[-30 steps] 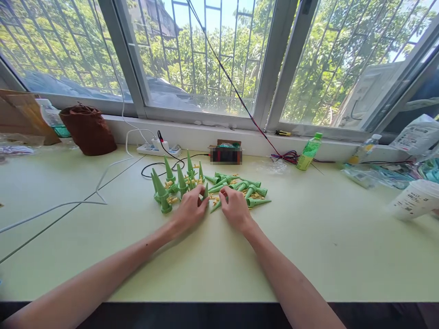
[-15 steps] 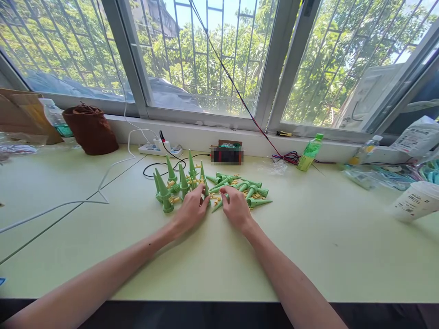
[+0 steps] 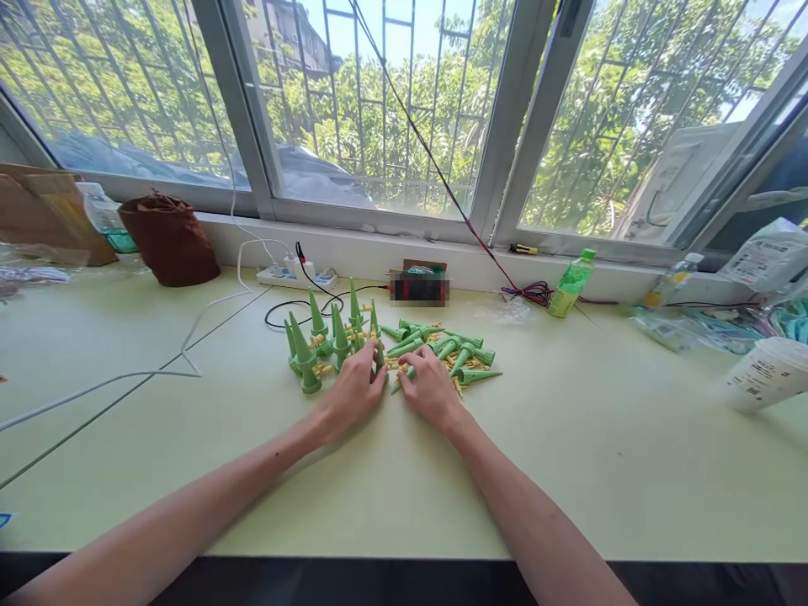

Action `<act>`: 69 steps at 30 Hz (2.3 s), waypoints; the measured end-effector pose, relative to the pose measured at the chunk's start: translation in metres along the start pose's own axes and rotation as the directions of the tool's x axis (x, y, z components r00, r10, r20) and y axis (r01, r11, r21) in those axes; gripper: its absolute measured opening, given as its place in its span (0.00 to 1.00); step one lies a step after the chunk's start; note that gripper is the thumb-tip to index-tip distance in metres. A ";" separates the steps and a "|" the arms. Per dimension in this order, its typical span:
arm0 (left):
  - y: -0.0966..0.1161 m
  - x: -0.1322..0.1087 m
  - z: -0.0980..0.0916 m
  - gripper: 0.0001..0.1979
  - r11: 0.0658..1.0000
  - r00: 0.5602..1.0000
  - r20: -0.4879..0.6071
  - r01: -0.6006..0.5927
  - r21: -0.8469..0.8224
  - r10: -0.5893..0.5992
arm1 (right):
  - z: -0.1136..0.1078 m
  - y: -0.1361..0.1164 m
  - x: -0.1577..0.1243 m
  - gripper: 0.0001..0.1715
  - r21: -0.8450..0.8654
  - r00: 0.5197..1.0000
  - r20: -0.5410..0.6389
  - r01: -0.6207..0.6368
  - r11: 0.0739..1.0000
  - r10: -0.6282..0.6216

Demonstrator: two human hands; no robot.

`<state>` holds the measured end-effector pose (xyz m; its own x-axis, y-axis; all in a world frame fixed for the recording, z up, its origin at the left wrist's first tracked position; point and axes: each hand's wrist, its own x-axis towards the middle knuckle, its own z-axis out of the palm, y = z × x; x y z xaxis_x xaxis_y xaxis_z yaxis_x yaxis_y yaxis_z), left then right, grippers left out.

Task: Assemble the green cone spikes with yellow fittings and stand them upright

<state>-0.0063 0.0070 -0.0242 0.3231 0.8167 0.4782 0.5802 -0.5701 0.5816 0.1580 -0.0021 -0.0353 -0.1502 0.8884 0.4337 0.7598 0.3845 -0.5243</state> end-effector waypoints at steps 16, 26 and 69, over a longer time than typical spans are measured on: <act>0.008 0.000 -0.004 0.07 0.996 0.998 0.042 0.045 0.079 -0.049 | 0.000 -0.001 0.000 0.03 0.024 0.997 0.056 -0.045 0.999 0.044; 0.004 -0.003 -0.003 0.10 0.992 0.990 0.107 0.079 0.099 -0.090 | -0.002 0.005 0.002 0.03 0.028 0.999 0.027 -0.037 0.999 0.036; 0.002 0.000 0.000 0.24 0.996 0.985 0.146 0.092 0.000 -0.091 | -0.008 -0.003 0.002 0.11 0.298 0.997 -0.028 -0.064 0.952 0.076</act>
<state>-0.0056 0.0056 -0.0229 0.3745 0.8695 0.3222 0.6073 -0.4926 0.6234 0.1606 -0.0037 -0.0272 -0.0739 0.9076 0.4133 0.5446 0.3839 -0.7457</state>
